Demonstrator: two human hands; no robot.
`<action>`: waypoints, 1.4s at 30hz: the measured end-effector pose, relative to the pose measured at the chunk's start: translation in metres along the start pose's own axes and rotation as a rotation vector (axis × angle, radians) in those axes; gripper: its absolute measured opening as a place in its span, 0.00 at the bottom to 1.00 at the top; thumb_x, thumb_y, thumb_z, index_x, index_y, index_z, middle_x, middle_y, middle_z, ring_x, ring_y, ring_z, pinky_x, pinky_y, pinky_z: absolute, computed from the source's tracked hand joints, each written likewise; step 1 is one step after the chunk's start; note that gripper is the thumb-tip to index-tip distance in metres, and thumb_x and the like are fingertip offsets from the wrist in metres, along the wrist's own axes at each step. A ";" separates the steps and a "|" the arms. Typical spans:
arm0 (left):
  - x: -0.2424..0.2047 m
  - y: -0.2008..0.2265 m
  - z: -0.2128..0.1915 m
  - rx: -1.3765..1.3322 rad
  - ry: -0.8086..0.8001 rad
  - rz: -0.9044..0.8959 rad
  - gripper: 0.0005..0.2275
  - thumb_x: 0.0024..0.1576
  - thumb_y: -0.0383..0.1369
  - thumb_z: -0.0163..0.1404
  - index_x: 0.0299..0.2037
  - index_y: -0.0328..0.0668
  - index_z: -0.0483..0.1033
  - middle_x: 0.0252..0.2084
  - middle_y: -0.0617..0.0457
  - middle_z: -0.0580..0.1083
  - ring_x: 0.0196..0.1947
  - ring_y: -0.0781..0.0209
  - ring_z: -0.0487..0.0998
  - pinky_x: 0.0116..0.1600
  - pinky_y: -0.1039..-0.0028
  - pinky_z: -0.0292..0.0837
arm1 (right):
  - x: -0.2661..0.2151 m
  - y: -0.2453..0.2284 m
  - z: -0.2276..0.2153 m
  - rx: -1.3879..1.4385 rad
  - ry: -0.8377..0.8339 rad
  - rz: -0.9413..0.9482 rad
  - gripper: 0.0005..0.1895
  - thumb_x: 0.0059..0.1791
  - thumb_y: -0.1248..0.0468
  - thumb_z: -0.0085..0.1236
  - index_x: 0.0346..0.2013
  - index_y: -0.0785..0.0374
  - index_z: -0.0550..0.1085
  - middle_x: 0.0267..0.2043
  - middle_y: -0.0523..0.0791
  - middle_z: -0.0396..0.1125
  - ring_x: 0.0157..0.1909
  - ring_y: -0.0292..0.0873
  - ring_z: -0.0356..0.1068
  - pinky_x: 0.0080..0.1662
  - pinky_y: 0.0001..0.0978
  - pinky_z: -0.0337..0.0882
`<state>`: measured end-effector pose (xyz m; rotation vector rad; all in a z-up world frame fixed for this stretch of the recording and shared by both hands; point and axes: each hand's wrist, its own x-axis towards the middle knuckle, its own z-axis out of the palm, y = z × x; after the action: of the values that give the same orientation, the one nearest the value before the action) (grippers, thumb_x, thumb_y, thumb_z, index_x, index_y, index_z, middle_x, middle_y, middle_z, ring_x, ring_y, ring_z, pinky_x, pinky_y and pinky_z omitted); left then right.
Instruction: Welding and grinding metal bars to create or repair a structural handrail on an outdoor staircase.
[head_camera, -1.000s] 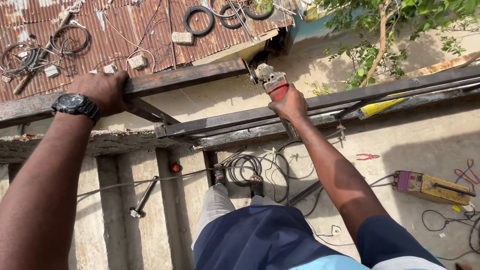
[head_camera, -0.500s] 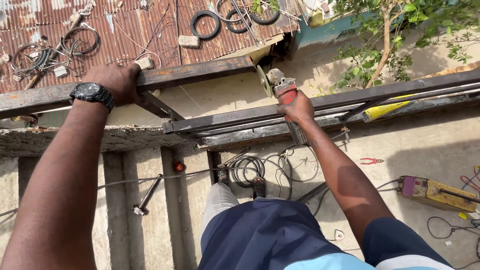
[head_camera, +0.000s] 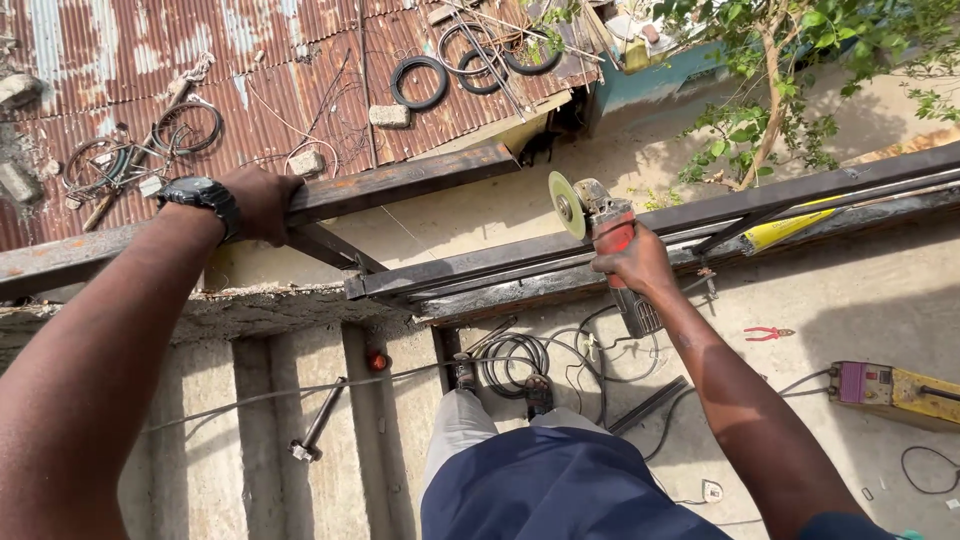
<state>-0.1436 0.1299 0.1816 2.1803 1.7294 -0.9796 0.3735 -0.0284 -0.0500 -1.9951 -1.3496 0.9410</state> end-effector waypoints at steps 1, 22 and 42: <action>0.006 -0.003 0.002 -0.026 -0.047 0.007 0.27 0.51 0.33 0.65 0.62 0.56 0.71 0.45 0.50 0.80 0.46 0.53 0.81 0.51 0.60 0.81 | -0.008 0.003 -0.004 0.003 0.002 0.009 0.39 0.29 0.57 0.77 0.50 0.67 0.71 0.45 0.49 0.74 0.44 0.46 0.76 0.52 0.38 0.75; 0.042 -0.050 0.031 -0.186 -0.085 0.103 0.35 0.48 0.51 0.61 0.63 0.41 0.66 0.50 0.39 0.80 0.49 0.44 0.82 0.56 0.55 0.77 | -0.019 -0.044 0.009 0.358 0.022 -0.043 0.28 0.31 0.64 0.73 0.43 0.66 0.74 0.40 0.45 0.75 0.41 0.40 0.75 0.47 0.33 0.75; 0.014 -0.030 0.033 -0.037 0.012 -0.063 0.37 0.50 0.67 0.50 0.65 0.56 0.69 0.52 0.47 0.80 0.45 0.49 0.84 0.50 0.56 0.82 | 0.007 -0.078 0.006 0.367 -0.047 -0.060 0.34 0.32 0.66 0.75 0.49 0.67 0.71 0.44 0.48 0.73 0.44 0.42 0.76 0.48 0.37 0.77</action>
<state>-0.1819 0.1324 0.1557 2.1257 1.8163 -0.9435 0.3275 0.0059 0.0032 -1.6562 -1.1560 1.1230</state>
